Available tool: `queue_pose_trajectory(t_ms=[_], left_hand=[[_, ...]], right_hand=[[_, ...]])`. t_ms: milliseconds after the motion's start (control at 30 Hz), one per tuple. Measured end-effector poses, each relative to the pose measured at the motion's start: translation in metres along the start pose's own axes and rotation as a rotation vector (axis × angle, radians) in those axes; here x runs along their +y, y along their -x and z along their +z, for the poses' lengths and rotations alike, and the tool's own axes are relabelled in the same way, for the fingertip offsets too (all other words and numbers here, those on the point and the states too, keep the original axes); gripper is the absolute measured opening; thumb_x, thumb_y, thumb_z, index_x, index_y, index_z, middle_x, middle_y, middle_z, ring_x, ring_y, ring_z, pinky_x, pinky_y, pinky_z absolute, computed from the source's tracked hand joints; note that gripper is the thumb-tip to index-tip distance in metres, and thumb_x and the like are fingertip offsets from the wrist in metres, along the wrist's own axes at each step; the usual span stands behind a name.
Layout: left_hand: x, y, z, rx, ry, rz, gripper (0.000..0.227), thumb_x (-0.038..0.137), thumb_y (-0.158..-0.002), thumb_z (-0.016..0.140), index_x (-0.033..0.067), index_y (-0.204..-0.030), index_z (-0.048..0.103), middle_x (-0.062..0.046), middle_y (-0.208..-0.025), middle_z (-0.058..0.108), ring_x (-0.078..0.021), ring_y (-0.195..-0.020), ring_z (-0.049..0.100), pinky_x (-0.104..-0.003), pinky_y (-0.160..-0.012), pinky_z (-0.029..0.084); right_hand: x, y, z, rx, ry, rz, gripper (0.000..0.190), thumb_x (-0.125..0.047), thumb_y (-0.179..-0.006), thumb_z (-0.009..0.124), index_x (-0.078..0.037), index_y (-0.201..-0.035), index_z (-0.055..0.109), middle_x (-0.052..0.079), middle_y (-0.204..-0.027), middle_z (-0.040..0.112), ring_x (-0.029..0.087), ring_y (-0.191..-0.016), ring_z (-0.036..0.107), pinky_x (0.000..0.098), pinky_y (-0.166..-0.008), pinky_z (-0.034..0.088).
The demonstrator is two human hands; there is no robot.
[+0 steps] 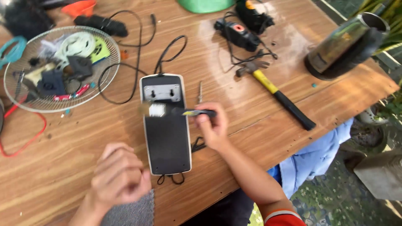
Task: Polishing and cleaning the surface and crevices of an appliance base using a brush and a small tool.
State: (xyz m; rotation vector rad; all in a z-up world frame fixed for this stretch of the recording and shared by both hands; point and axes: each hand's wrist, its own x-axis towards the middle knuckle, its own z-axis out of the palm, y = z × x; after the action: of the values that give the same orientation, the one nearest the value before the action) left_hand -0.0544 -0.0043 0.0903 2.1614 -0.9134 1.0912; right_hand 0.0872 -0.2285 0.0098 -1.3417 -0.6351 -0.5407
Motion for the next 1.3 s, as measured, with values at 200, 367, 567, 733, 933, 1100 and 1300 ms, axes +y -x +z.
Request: queue_pose_trajectory(t_ms=[200,367,567,733,933,1100,1300], left_hand=[[-0.046,0.043,0.040,0.131,0.050,-0.231,0.024,0.006,-0.093,0.061,0.0047,-0.075,0.046,-0.012,-0.075,0.058,-0.0239,-0.066,0.054,-0.036,-0.071,0.042],[-0.079,0.093,0.054,0.198,-0.124,-0.453,0.024,-0.002,-0.094,0.067,0.0037,-0.080,0.049,-0.013,-0.084,0.065,-0.0209,-0.073,0.061,-0.030,-0.068,0.047],[-0.088,0.091,0.060,0.346,-0.081,-0.638,0.022,-0.003,-0.098,0.067,0.0038,-0.086,0.050,-0.013,-0.085,0.064,-0.0202,-0.077,0.062,-0.030,-0.075,0.047],[-0.088,0.090,0.063,0.378,0.037,-0.726,0.022,-0.003,-0.093,0.068,0.0053,-0.083,0.051,-0.010,-0.082,0.063,-0.0164,-0.077,0.062,-0.026,-0.074,0.049],[-0.100,0.096,0.068,0.348,0.115,-0.753,0.018,0.001,-0.089,0.070,0.0094,-0.085,0.055,-0.005,-0.083,0.065,-0.0098,-0.068,0.059,-0.023,-0.067,0.050],[-0.103,0.093,0.062,0.256,0.159,-0.795,0.015,0.009,-0.089,0.070,0.0130,-0.083,0.057,0.002,-0.072,0.061,-0.0071,-0.057,0.052,-0.024,-0.054,0.042],[-0.095,0.096,0.059,0.124,0.331,-0.804,0.011,0.013,-0.096,0.063,0.0104,-0.089,0.054,0.000,-0.070,0.059,-0.0092,-0.058,0.051,-0.026,-0.055,0.044]], right_hand=[[-0.001,-0.009,0.009,-0.244,0.105,-0.119,0.024,-0.029,-0.107,0.056,-0.007,-0.116,0.061,0.006,-0.106,0.070,0.017,-0.092,0.070,0.0281,-0.082,0.056],[-0.010,-0.013,0.008,-0.377,0.006,-0.134,0.026,-0.029,-0.113,0.043,-0.005,-0.116,0.053,0.009,-0.094,0.064,0.017,-0.070,0.059,0.0305,-0.065,0.047],[-0.030,-0.028,0.000,-0.317,-0.016,-0.165,0.025,-0.024,-0.111,0.045,-0.003,-0.104,0.057,0.008,-0.088,0.063,0.021,-0.073,0.061,0.0313,-0.069,0.049],[-0.025,-0.030,0.004,-0.199,0.025,-0.272,0.025,-0.023,-0.108,0.049,-0.002,-0.098,0.058,0.013,-0.087,0.064,0.028,-0.076,0.064,0.0369,-0.073,0.053],[-0.002,-0.026,0.000,-0.237,0.077,-0.243,0.027,-0.027,-0.108,0.049,-0.003,-0.103,0.060,0.013,-0.092,0.066,0.028,-0.082,0.067,0.0373,-0.077,0.055],[0.011,-0.017,-0.006,-0.275,0.150,-0.069,0.027,-0.024,-0.105,0.047,-0.005,-0.096,0.063,0.012,-0.091,0.070,0.024,-0.081,0.070,0.0327,-0.074,0.056],[-0.010,-0.027,0.001,-0.158,-0.043,-0.111,0.023,-0.024,-0.108,0.045,-0.004,-0.101,0.053,0.011,-0.069,0.059,0.018,-0.057,0.056,0.0284,-0.055,0.046]])
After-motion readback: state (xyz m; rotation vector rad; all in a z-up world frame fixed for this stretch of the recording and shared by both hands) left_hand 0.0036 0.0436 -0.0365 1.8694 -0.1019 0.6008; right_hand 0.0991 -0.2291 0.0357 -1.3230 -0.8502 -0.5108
